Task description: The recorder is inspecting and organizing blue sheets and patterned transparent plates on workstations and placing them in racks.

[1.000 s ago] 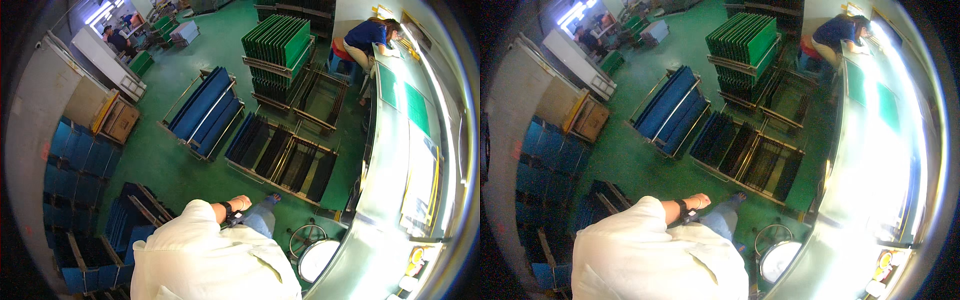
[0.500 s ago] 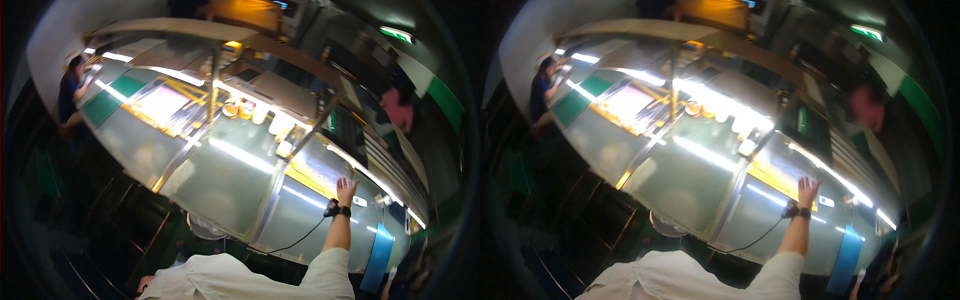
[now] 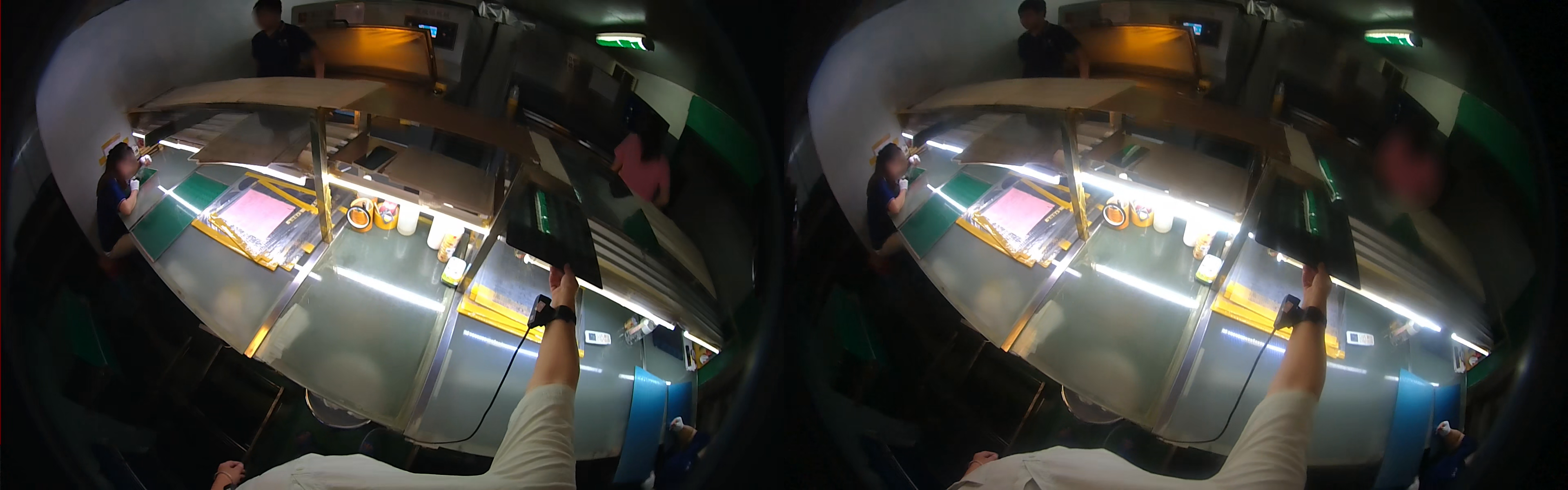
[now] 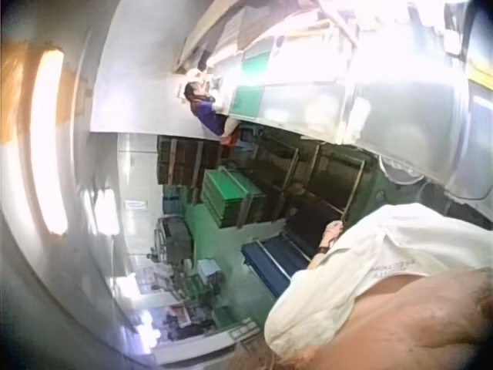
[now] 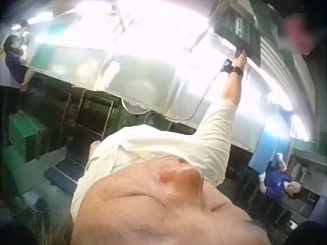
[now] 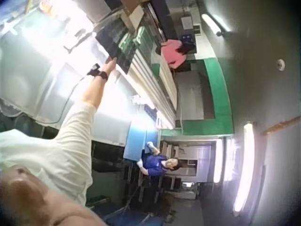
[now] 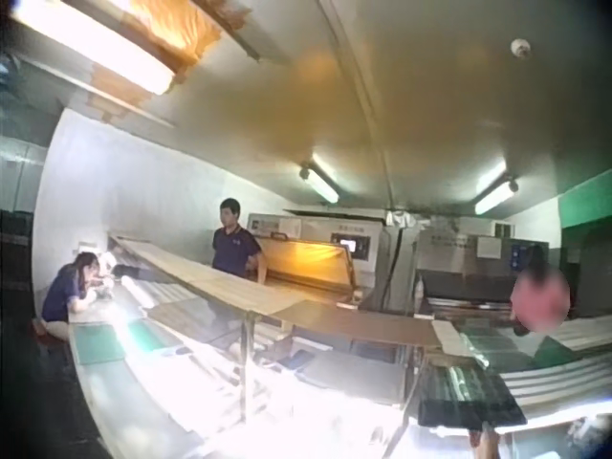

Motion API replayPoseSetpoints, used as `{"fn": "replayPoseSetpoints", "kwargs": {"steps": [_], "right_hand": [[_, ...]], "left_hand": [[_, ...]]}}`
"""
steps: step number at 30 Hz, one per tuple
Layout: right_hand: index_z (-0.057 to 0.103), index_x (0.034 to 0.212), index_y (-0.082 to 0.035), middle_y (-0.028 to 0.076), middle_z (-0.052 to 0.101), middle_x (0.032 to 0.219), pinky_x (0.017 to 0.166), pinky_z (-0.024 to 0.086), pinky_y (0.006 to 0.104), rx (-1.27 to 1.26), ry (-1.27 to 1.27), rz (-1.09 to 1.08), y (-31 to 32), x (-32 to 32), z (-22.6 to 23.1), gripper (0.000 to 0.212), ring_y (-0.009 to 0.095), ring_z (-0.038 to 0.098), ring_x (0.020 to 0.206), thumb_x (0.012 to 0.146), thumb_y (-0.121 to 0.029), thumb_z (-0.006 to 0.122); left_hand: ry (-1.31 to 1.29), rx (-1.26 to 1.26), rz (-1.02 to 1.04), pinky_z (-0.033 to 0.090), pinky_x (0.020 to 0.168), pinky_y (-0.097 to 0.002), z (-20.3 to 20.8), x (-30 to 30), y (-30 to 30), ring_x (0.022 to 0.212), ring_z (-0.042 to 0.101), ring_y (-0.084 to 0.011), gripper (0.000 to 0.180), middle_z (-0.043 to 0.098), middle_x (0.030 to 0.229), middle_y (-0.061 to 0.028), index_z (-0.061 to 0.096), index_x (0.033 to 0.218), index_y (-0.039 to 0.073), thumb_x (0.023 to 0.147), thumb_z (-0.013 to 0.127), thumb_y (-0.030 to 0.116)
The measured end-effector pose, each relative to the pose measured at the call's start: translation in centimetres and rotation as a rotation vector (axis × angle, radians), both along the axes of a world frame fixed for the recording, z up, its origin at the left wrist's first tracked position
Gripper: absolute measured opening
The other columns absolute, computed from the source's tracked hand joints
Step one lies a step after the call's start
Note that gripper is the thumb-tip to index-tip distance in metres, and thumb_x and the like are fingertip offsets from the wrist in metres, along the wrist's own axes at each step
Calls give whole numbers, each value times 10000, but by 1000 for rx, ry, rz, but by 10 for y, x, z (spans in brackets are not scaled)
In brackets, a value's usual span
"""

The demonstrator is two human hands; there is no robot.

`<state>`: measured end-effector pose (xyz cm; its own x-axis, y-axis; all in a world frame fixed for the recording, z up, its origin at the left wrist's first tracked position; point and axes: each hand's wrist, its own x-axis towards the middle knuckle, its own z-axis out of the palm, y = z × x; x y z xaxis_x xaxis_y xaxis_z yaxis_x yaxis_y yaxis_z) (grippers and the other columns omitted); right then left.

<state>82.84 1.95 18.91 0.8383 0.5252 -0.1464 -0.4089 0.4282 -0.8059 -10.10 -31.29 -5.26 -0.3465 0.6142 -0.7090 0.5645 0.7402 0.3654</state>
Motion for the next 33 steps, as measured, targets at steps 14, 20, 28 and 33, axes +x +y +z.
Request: {"fn": "replayPoseSetpoints", "kwargs": {"steps": [14, 20, 28, 33], "right_hand": [[548, 911, -80, 50, 623, 773, 558, 506, 282, -290, 417, -124, -375, -270, -163, 114, 172, 610, 666, 840, -158, 588], [512, 912, -77, 43, 602, 783, 566, 500, 284, -433, 532, -160, -410, -330, -218, 151, 166, 598, 652, 844, -186, 590], [507, 960, -42, 98, 607, 879, 676, 539, 337, -327, 628, -110, -405, -362, -196, 152, 217, 621, 799, 862, -148, 555], [485, 990, -20, 117, 597, 943, 682, 532, 362, -304, 565, -34, -408, -359, -182, 191, 250, 615, 832, 857, -135, 561]], "left_hand": [[-78, -44, -793, 474, 782, -365, 0, 61, 140, 895, 609, -295, 382, 641, 901, -158, 660, 915, 76, 792, 486, 392], [-184, -4, -1128, 471, 770, -342, 48, 198, 229, 834, 619, -272, 403, 647, 863, -146, 667, 890, 62, 824, 494, 420], [-786, -527, -876, 490, 793, -329, 67, 394, 164, 915, 605, -200, 513, 606, 1026, -139, 533, 1096, -15, 847, 537, 433], [-806, -471, -684, 533, 658, -325, 55, 423, 141, 792, 607, -212, 480, 578, 861, -121, 538, 1014, -40, 811, 613, 389]]}}
